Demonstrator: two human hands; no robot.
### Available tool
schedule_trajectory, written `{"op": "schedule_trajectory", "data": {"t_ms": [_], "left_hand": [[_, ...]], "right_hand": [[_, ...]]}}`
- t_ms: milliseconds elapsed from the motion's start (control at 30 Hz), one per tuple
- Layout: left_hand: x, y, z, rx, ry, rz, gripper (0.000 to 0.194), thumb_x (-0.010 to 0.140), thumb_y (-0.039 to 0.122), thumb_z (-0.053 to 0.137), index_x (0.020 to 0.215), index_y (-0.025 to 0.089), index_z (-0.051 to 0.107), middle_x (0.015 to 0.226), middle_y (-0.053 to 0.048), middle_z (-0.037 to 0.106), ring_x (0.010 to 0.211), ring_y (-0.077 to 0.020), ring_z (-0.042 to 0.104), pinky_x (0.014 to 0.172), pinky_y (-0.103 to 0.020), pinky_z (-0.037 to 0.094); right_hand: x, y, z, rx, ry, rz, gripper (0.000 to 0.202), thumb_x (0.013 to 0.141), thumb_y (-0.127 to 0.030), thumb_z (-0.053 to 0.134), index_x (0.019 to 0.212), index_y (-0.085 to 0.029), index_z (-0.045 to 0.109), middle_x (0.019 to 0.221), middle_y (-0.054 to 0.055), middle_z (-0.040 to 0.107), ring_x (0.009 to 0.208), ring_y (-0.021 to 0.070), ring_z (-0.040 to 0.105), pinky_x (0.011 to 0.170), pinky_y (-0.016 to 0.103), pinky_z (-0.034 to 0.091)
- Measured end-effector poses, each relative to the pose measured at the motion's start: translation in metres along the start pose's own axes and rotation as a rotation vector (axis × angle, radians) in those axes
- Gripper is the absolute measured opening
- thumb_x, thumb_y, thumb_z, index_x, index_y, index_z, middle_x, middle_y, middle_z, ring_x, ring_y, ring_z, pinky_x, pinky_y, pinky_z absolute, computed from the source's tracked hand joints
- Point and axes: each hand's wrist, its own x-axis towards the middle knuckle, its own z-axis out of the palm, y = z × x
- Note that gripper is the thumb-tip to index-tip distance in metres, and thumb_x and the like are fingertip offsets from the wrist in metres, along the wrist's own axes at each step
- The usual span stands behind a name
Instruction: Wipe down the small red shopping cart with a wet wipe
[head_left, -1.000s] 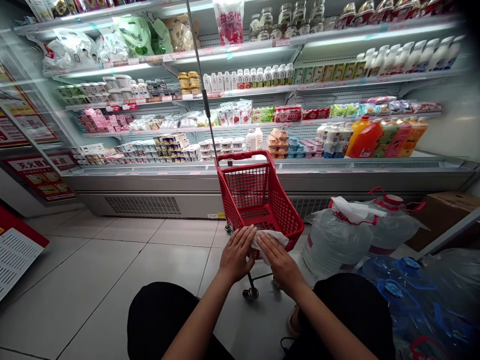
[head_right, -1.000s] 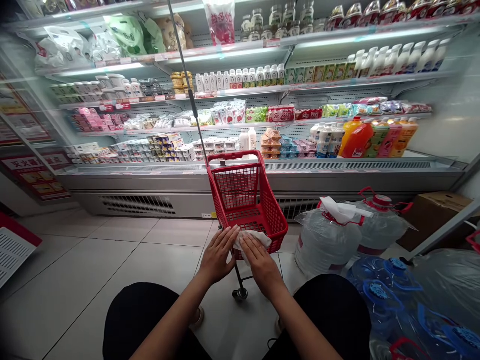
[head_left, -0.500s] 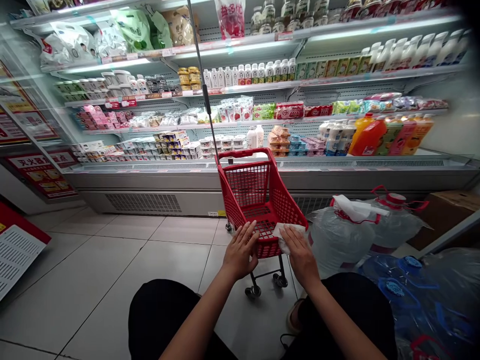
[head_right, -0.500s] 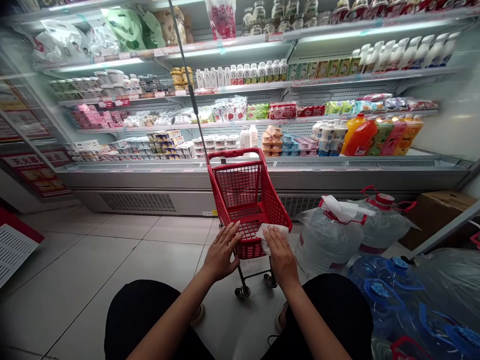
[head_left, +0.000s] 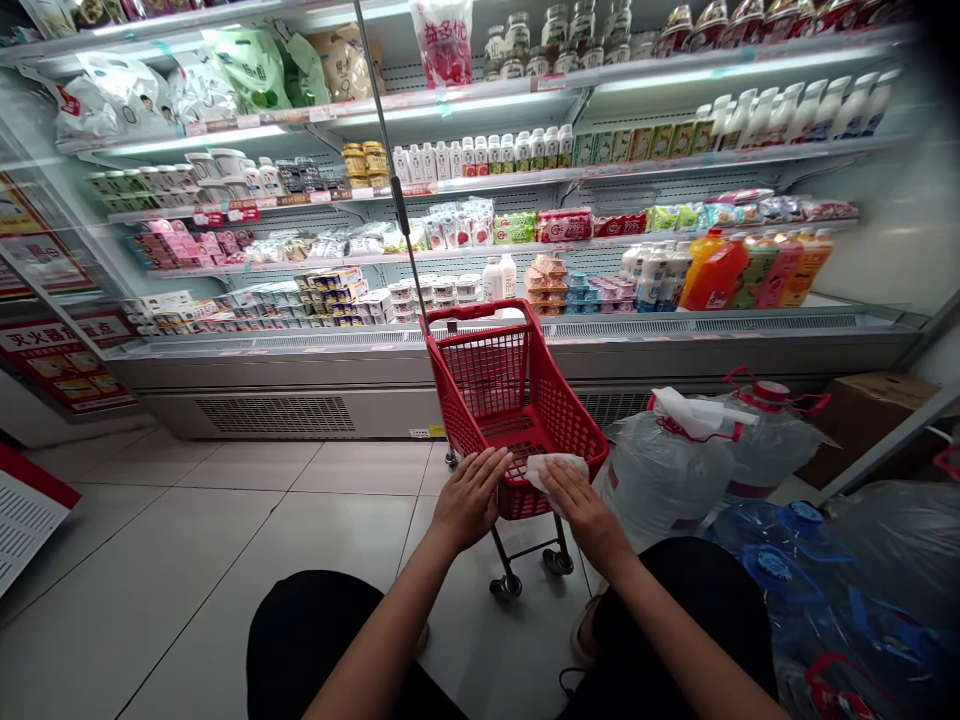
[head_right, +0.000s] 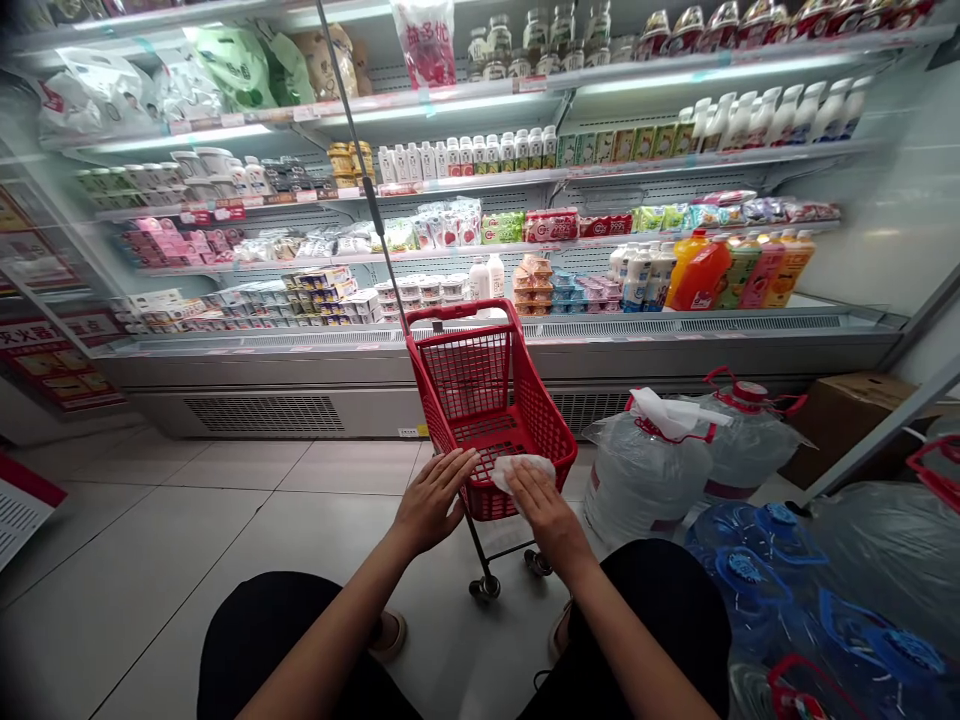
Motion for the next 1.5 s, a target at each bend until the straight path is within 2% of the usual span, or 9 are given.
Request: {"op": "schedule_trajectory", "data": {"t_ms": [100, 233, 433, 600, 800, 967, 1133, 1333, 1500], "left_hand": [[0.011, -0.014, -0.007, -0.017, -0.045, 0.076, 0.082, 0.098, 0.038, 0.06, 0.168, 0.026, 0.018, 0.171, -0.003, 0.031, 0.157, -0.0204, 0.031, 0.131, -0.041, 0.021], [0.028, -0.029, -0.009, 0.011, -0.075, 0.102, 0.106, 0.082, 0.069, 0.074, 0.167, 0.031, 0.022, 0.174, -0.007, 0.021, 0.16, -0.0311, 0.023, 0.131, -0.051, 0.019], [0.034, -0.026, 0.013, 0.049, -0.033, 0.053, 0.11, 0.078, 0.062, 0.082, 0.166, 0.038, 0.02, 0.159, -0.009, 0.044, 0.157, -0.033, 0.029, 0.128, -0.051, 0.025], [0.03, -0.018, 0.022, 0.118, 0.007, -0.01, 0.098, 0.088, 0.052, 0.075, 0.167, 0.038, 0.018, 0.153, -0.009, 0.048, 0.155, -0.0314, 0.031, 0.127, -0.047, 0.025], [0.029, -0.003, 0.02, 0.148, 0.054, -0.037, 0.089, 0.093, 0.054, 0.065, 0.167, 0.04, 0.017, 0.15, -0.008, 0.052, 0.152, -0.0306, 0.036, 0.125, -0.045, 0.026], [0.035, 0.022, 0.026, 0.086, 0.067, -0.093, 0.098, 0.088, 0.055, 0.069, 0.167, 0.038, 0.014, 0.146, -0.006, 0.055, 0.15, -0.0326, 0.037, 0.124, -0.047, 0.028], [0.036, 0.036, 0.03, 0.023, 0.104, -0.157, 0.096, 0.091, 0.047, 0.065, 0.168, 0.035, 0.009, 0.16, 0.0, 0.048, 0.153, -0.0314, 0.035, 0.125, -0.045, 0.029], [0.029, 0.038, 0.026, -0.004, 0.136, -0.169, 0.101, 0.092, 0.035, 0.06, 0.169, 0.025, -0.004, 0.169, 0.001, 0.036, 0.152, -0.0304, 0.037, 0.124, -0.044, 0.03], [0.022, 0.015, 0.006, 0.011, 0.06, -0.05, 0.094, 0.096, 0.051, 0.061, 0.169, 0.03, 0.006, 0.173, 0.0, 0.026, 0.155, -0.0269, 0.033, 0.129, -0.044, 0.023]], "right_hand": [[-0.011, 0.023, -0.006, -0.011, 0.024, 0.123, 0.081, 0.094, 0.005, 0.032, 0.168, -0.025, 0.016, 0.165, 0.008, 0.042, 0.154, 0.0232, 0.036, 0.124, 0.051, 0.041], [-0.012, 0.019, -0.004, -0.009, 0.044, 0.28, 0.089, 0.087, 0.007, 0.028, 0.168, -0.027, 0.013, 0.167, 0.005, 0.04, 0.157, 0.0223, 0.03, 0.125, 0.051, 0.039], [0.006, -0.035, 0.004, 0.008, 0.017, 0.232, 0.087, 0.089, 0.006, 0.031, 0.168, -0.022, 0.011, 0.167, 0.008, 0.039, 0.159, 0.0232, 0.026, 0.127, 0.051, 0.036], [0.021, -0.071, 0.011, 0.029, 0.007, 0.136, 0.083, 0.091, 0.006, 0.031, 0.168, -0.016, 0.01, 0.166, 0.01, 0.04, 0.158, 0.0224, 0.028, 0.126, 0.048, 0.037], [0.013, -0.057, -0.001, 0.055, 0.001, 0.046, 0.08, 0.094, 0.003, 0.034, 0.168, -0.018, 0.011, 0.166, 0.011, 0.041, 0.156, 0.023, 0.033, 0.125, 0.048, 0.04], [0.004, -0.051, -0.013, 0.091, 0.026, 0.175, 0.086, 0.088, 0.007, 0.026, 0.168, -0.021, 0.01, 0.165, 0.009, 0.042, 0.156, 0.0224, 0.033, 0.125, 0.051, 0.039], [0.01, -0.059, -0.012, 0.017, 0.031, 0.21, 0.084, 0.09, 0.005, 0.029, 0.168, -0.019, 0.008, 0.164, 0.011, 0.044, 0.155, 0.0235, 0.035, 0.125, 0.05, 0.038], [0.032, -0.062, 0.001, -0.039, 0.039, 0.173, 0.083, 0.094, 0.003, 0.036, 0.168, -0.016, 0.004, 0.163, 0.016, 0.044, 0.15, 0.0266, 0.043, 0.123, 0.049, 0.042], [0.02, -0.044, -0.008, -0.02, 0.021, 0.109, 0.079, 0.096, 0.001, 0.035, 0.168, -0.02, 0.01, 0.163, 0.011, 0.045, 0.152, 0.0248, 0.041, 0.124, 0.049, 0.04]]}}
